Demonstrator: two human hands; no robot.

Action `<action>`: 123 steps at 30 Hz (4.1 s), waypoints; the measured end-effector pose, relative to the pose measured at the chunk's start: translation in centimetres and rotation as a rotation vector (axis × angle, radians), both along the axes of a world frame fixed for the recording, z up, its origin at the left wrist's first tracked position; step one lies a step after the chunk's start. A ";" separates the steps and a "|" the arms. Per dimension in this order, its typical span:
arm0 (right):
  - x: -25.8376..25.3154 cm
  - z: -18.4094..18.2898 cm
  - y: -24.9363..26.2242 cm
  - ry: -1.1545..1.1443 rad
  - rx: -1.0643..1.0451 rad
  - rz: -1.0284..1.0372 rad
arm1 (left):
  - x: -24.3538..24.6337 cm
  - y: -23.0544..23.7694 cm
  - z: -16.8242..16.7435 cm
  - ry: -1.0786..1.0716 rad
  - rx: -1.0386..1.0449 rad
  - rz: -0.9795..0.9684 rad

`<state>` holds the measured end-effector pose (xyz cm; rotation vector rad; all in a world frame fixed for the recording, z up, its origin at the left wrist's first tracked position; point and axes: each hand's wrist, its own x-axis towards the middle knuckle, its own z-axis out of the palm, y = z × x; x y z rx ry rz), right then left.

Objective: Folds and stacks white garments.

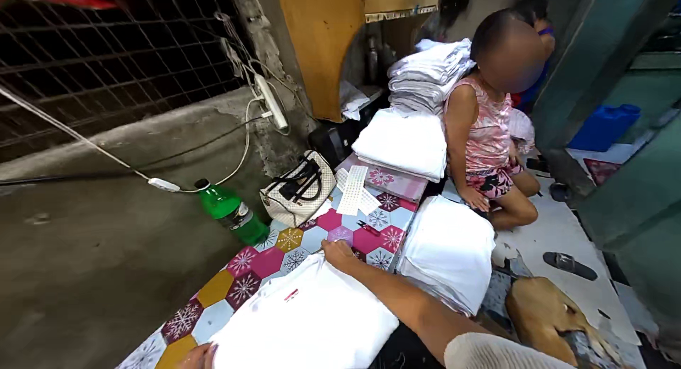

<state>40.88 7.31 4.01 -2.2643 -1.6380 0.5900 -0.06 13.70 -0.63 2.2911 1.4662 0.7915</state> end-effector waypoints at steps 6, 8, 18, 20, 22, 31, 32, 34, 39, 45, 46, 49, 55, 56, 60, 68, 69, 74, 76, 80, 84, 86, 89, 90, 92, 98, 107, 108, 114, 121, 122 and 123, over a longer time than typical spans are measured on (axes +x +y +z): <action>-3.4 0.0 -2.4 -0.169 0.364 0.176 | -1.7 -1.1 0.1 0.089 -0.175 0.109; -5.2 -1.2 -5.2 -0.139 0.551 0.405 | -2.9 -0.9 1.0 0.182 -0.214 0.097; -7.8 -2.9 -6.6 -0.248 0.421 0.407 | -8.6 2.0 5.6 0.274 -0.626 -0.054; -11.2 -3.6 -9.0 -0.183 0.522 0.614 | -9.7 2.3 5.2 0.180 -0.624 -0.050; -13.3 -5.0 -10.6 -0.048 0.459 0.944 | -10.8 1.9 4.1 0.040 -0.624 -0.007; -18.4 -6.2 -4.1 -0.144 0.383 0.593 | -12.2 -2.7 3.0 -0.398 -0.721 0.054; -19.8 -6.1 -5.3 -0.110 0.397 0.634 | -12.4 -2.8 2.8 -0.398 -0.709 0.067; -22.1 -6.7 -8.4 -0.027 0.384 0.859 | -12.6 -3.1 2.4 -0.399 -0.689 0.144; -20.9 -8.6 -5.6 -0.100 0.365 0.824 | -10.3 -4.7 3.5 -0.589 -0.588 0.264; -17.9 -4.0 -0.1 -0.026 0.749 0.481 | -0.6 -15.5 8.4 -0.262 0.046 0.025; -17.3 -3.1 0.2 -0.028 0.778 0.518 | 1.6 -18.1 7.8 -0.189 0.166 -0.041; -15.0 -2.1 0.7 -0.035 0.775 0.789 | 7.4 -24.1 2.6 -0.042 0.254 -0.174; -12.0 -2.0 0.5 0.088 0.503 1.146 | 8.4 -25.5 0.4 -0.042 0.085 -0.273; -11.6 -1.9 0.6 0.133 0.468 1.142 | 7.1 -24.7 2.0 -0.095 0.025 -0.323; -11.5 -1.1 1.3 0.207 0.376 1.089 | 1.7 -20.9 8.9 -0.354 -0.165 -0.262; -16.4 -1.3 2.9 -0.004 0.181 0.878 | -5.8 -6.6 3.6 -0.716 -0.475 0.501; -16.9 -1.6 3.1 -0.034 0.167 0.865 | -6.0 -5.2 2.1 -0.702 -0.513 0.510; -17.7 -2.5 3.7 -0.087 0.150 0.810 | -5.8 -3.0 1.0 -0.676 -0.523 0.571; -17.4 -3.1 3.6 -0.085 0.199 0.809 | -4.9 -4.3 2.1 -0.667 -0.392 0.615; -17.3 -3.8 3.1 0.011 0.375 0.768 | -1.3 -11.6 4.2 -0.482 0.170 0.442; -16.5 -4.3 3.2 0.089 0.461 0.775 | 5.4 -20.9 1.1 -0.142 0.395 0.092; -15.7 -4.9 3.2 0.123 0.468 0.835 | 7.6 -23.5 -2.3 -0.044 0.422 0.042; -14.8 -5.3 3.4 0.160 0.446 0.890 | 8.4 -23.8 -3.9 -0.051 0.449 0.051; -14.6 -5.3 3.4 0.174 0.432 0.891 | 8.2 -23.5 -3.2 -0.082 0.424 0.027; -14.3 -4.5 3.7 0.210 0.363 0.908 | 6.7 -22.4 -0.3 -0.175 0.326 -0.038; -14.0 6.3 3.9 0.271 0.022 1.027 | -3.1 -17.1 10.1 -0.347 0.450 0.571; -15.0 11.1 3.0 0.247 0.374 0.779 | 4.0 -11.9 6.0 -0.901 -0.871 0.129; -13.3 10.0 2.5 0.332 0.458 0.639 | 3.4 -11.5 4.6 -0.985 -0.987 0.164; 2.4 2.5 -6.8 0.387 0.291 -0.182 | 0.7 -11.8 1.2 -0.970 -1.032 0.130; -0.8 -0.5 -9.0 0.880 0.204 -0.230 | 4.1 -5.4 4.3 -0.969 -0.872 0.125; -0.7 0.3 -9.0 0.914 0.222 -0.222 | 4.4 -5.1 5.0 -0.996 -0.832 0.129; -0.4 1.3 -9.1 0.958 0.224 -0.206 | 4.6 -5.1 5.8 -1.036 -0.803 0.141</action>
